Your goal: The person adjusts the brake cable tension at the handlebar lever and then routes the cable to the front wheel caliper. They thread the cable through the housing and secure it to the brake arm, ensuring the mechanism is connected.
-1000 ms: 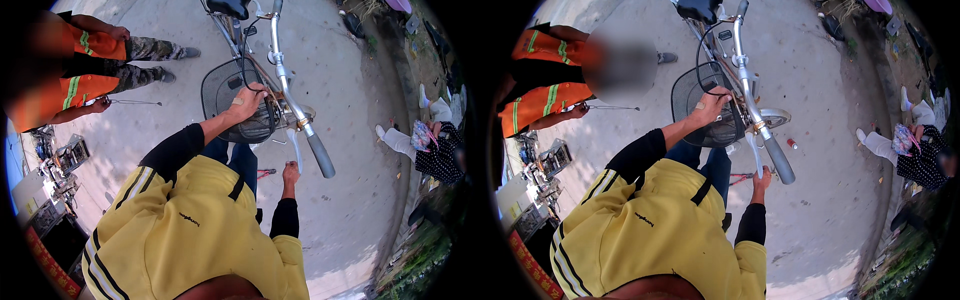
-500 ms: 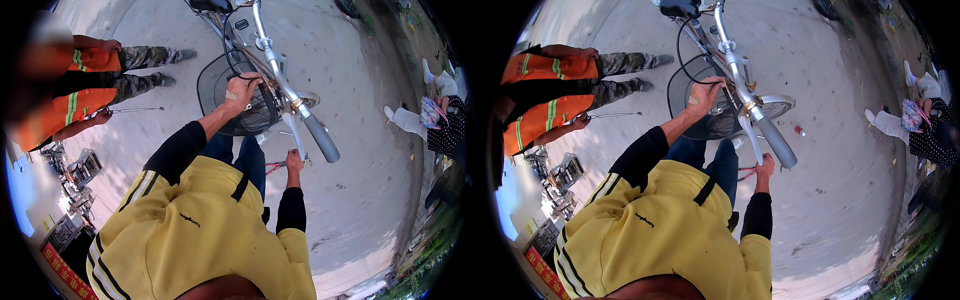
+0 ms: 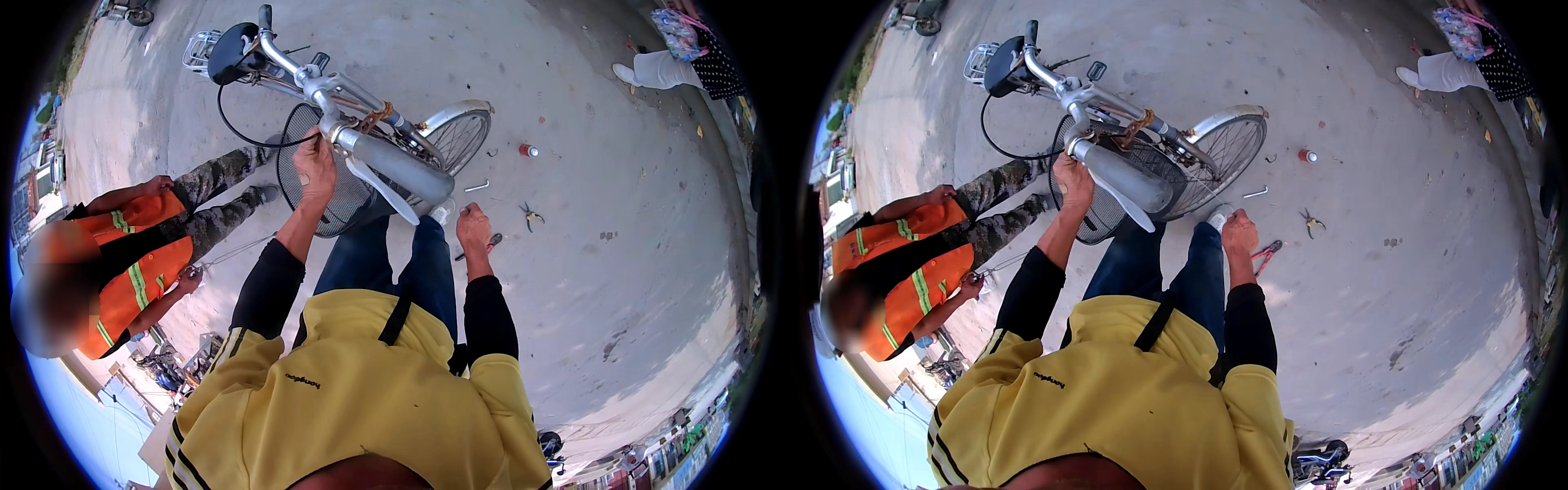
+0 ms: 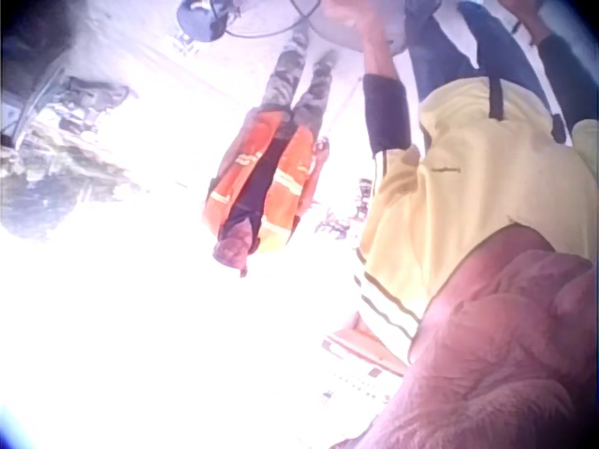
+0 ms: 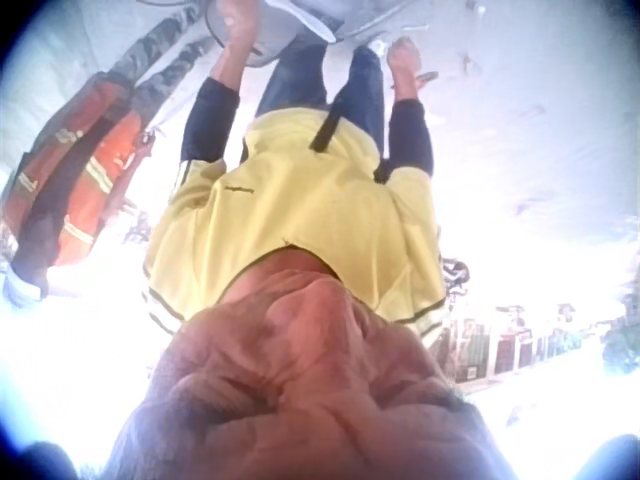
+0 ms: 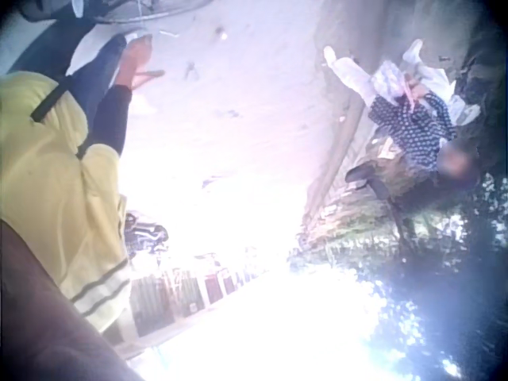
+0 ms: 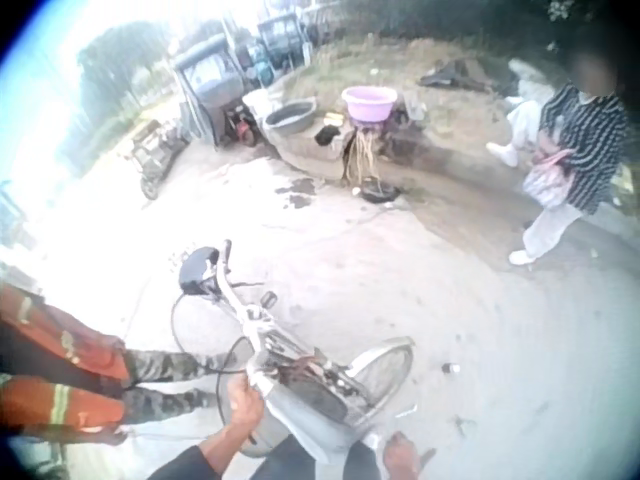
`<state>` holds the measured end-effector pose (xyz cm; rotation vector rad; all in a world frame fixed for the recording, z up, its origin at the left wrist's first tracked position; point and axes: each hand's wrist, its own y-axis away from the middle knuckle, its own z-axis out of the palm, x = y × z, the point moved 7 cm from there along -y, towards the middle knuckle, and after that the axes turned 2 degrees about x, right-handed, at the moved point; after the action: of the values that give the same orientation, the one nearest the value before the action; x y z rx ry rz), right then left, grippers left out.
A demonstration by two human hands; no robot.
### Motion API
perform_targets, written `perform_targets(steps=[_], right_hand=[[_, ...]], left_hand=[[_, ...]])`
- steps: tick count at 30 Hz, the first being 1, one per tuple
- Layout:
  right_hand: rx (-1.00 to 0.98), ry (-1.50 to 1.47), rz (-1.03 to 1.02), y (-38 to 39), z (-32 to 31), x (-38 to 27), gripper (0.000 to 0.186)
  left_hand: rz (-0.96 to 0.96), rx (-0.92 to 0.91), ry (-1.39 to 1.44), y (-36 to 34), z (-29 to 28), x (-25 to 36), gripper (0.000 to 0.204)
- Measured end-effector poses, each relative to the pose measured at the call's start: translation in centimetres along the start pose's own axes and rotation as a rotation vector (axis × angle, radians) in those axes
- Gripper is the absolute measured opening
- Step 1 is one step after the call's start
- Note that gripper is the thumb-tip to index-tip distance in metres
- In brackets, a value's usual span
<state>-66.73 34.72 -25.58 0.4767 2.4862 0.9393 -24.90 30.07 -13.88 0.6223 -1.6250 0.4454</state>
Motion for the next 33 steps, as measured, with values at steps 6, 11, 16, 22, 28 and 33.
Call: perform_targets(steps=[6, 11, 16, 22, 28, 33], right_hand=[[0.061, -0.002, -0.116, -0.8, -0.8, 2.4, 0.03], [0.062, 0.068, -0.158, -0.4, -1.5, 6.8, 0.03], [0.074, 0.12, -0.124, 1.7, -1.8, 12.6, 0.03], [0.129, 0.189, -0.129, 7.7, -1.7, 23.4, 0.022], [0.243, 0.269, -0.025, 16.0, -4.2, 36.1, 0.02], [0.221, 0.337, 0.212, 22.5, -9.3, 44.7, 0.015]], left_hand=[[0.007, -0.038, -0.201, -0.8, 0.5, 0.6, 0.022], [0.065, -0.064, -0.274, -0.1, 1.4, 1.8, 0.021], [0.224, -0.073, -0.526, -0.3, 0.8, -0.4, 0.017], [0.255, -0.243, -0.777, -0.9, 2.0, 1.6, 0.022], [0.566, -0.257, -0.885, -1.1, 3.2, 1.2, 0.025], [0.324, -0.193, -0.47, -1.4, 1.9, -1.9, 0.025]])
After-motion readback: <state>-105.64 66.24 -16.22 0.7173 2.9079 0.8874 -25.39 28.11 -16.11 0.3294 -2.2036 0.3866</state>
